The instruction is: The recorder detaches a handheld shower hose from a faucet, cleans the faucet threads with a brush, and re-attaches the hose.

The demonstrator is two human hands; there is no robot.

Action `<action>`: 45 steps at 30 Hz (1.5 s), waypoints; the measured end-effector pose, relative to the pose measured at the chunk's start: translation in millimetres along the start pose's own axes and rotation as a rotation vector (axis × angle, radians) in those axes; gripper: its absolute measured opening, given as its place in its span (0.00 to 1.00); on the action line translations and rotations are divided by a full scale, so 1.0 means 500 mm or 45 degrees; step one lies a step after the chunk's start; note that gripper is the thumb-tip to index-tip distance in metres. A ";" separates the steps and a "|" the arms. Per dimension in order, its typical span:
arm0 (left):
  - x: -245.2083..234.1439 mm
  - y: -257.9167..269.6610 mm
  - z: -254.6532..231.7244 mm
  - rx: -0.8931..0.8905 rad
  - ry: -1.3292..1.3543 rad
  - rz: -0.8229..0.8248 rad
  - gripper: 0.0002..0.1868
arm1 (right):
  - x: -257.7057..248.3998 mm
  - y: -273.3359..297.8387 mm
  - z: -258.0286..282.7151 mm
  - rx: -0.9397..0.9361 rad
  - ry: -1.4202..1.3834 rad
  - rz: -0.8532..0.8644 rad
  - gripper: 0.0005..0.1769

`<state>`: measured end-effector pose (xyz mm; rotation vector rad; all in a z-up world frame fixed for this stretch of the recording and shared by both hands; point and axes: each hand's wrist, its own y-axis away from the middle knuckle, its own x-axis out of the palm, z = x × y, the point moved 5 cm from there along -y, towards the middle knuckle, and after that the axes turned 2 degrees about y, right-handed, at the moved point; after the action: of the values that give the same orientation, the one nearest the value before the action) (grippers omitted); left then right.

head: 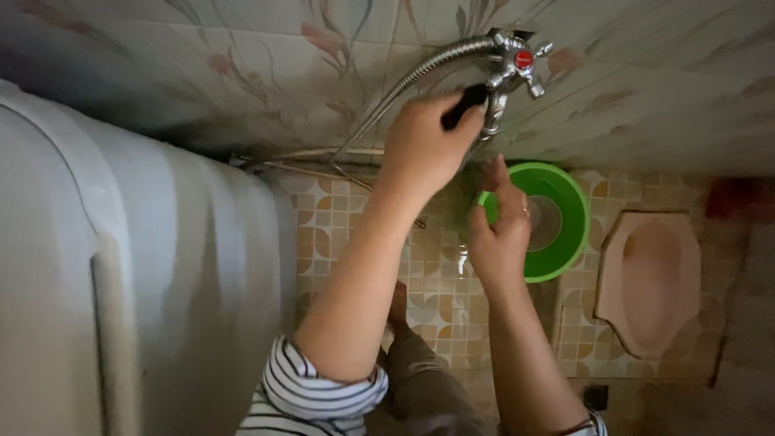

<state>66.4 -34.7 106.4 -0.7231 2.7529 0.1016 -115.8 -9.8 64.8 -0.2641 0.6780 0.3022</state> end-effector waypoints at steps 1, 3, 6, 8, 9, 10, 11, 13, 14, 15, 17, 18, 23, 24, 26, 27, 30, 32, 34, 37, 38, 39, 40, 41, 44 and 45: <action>0.008 -0.019 0.002 0.002 -0.030 0.053 0.18 | 0.001 0.003 -0.002 0.006 0.004 0.012 0.42; -0.002 -0.014 -0.013 -0.037 -0.047 0.090 0.18 | 0.000 0.010 -0.003 0.003 0.012 0.016 0.42; -0.008 0.023 -0.022 -0.043 -0.083 0.064 0.18 | 0.001 0.008 -0.009 -0.002 0.022 0.009 0.42; -0.002 0.057 -0.016 -0.027 -0.100 0.007 0.19 | 0.001 0.012 -0.015 0.008 0.029 0.010 0.42; -0.002 0.068 -0.017 0.046 -0.115 -0.099 0.20 | 0.000 0.011 -0.017 -0.004 0.026 0.012 0.42; -0.002 0.079 -0.017 0.120 -0.131 -0.205 0.21 | 0.000 0.010 -0.019 -0.017 0.022 0.015 0.42; 0.000 0.067 -0.010 0.120 -0.128 -0.204 0.21 | 0.000 0.008 -0.019 -0.016 0.025 0.014 0.42; 0.009 0.044 0.006 0.096 -0.163 -0.145 0.22 | -0.002 0.005 -0.020 -0.028 0.075 0.020 0.42; 0.009 0.026 0.012 0.095 -0.159 -0.142 0.22 | -0.005 0.006 -0.018 -0.026 0.079 0.018 0.42; 0.015 0.005 0.020 0.077 -0.171 -0.058 0.21 | -0.006 0.005 -0.015 -0.033 0.082 0.025 0.43; 0.011 -0.013 0.017 0.061 -0.185 0.026 0.20 | -0.008 0.007 -0.013 -0.043 0.084 0.031 0.43; 0.006 -0.010 0.010 0.035 -0.161 0.073 0.21 | -0.009 0.010 -0.015 -0.037 0.069 0.038 0.43; -0.016 0.014 0.027 0.160 -0.158 0.030 0.24 | -0.010 0.009 -0.036 0.003 0.048 0.054 0.42; -0.017 0.010 0.039 0.134 -0.074 0.052 0.24 | -0.010 0.009 -0.039 0.002 0.044 0.061 0.42; -0.020 -0.010 0.052 0.108 0.012 0.075 0.25 | -0.012 0.007 -0.042 0.001 0.042 0.066 0.42; -0.014 -0.025 0.064 -0.037 0.114 0.187 0.25 | -0.013 0.005 -0.042 0.000 0.050 0.072 0.42; 0.011 -0.076 0.103 -0.231 0.294 0.402 0.24 | -0.017 0.008 -0.042 0.031 0.059 0.090 0.42; 0.018 -0.090 0.105 -0.279 0.371 0.501 0.24 | -0.018 0.015 -0.044 0.061 0.058 0.103 0.42; 0.009 -0.088 0.083 -0.328 0.379 0.541 0.21 | -0.015 0.017 -0.051 0.100 0.020 0.127 0.41; -0.017 -0.056 0.077 -0.244 0.259 0.479 0.20 | -0.013 0.016 -0.057 0.088 0.058 0.140 0.41; -0.017 -0.057 0.078 -0.248 0.259 0.482 0.20 | -0.010 0.017 -0.062 0.093 0.058 0.142 0.41; -0.017 -0.059 0.076 -0.217 0.243 0.494 0.20 | -0.008 0.016 -0.065 0.072 0.083 0.131 0.40; -0.017 -0.061 0.074 -0.185 0.227 0.506 0.21 | -0.007 0.015 -0.068 0.051 0.108 0.121 0.40; -0.015 -0.077 0.082 -0.185 0.230 0.505 0.21 | -0.009 0.012 -0.063 0.051 0.110 0.123 0.40; 0.008 -0.120 0.115 -0.245 0.203 0.642 0.21 | -0.014 0.006 -0.049 0.027 0.082 0.103 0.40; 0.023 -0.132 0.130 -0.230 0.263 0.721 0.22 | -0.014 0.006 -0.049 0.028 0.058 0.106 0.40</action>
<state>106.3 -88.4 41.6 0.0344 3.0940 0.4176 -136.0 -16.4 50.6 -0.2231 0.7382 0.3689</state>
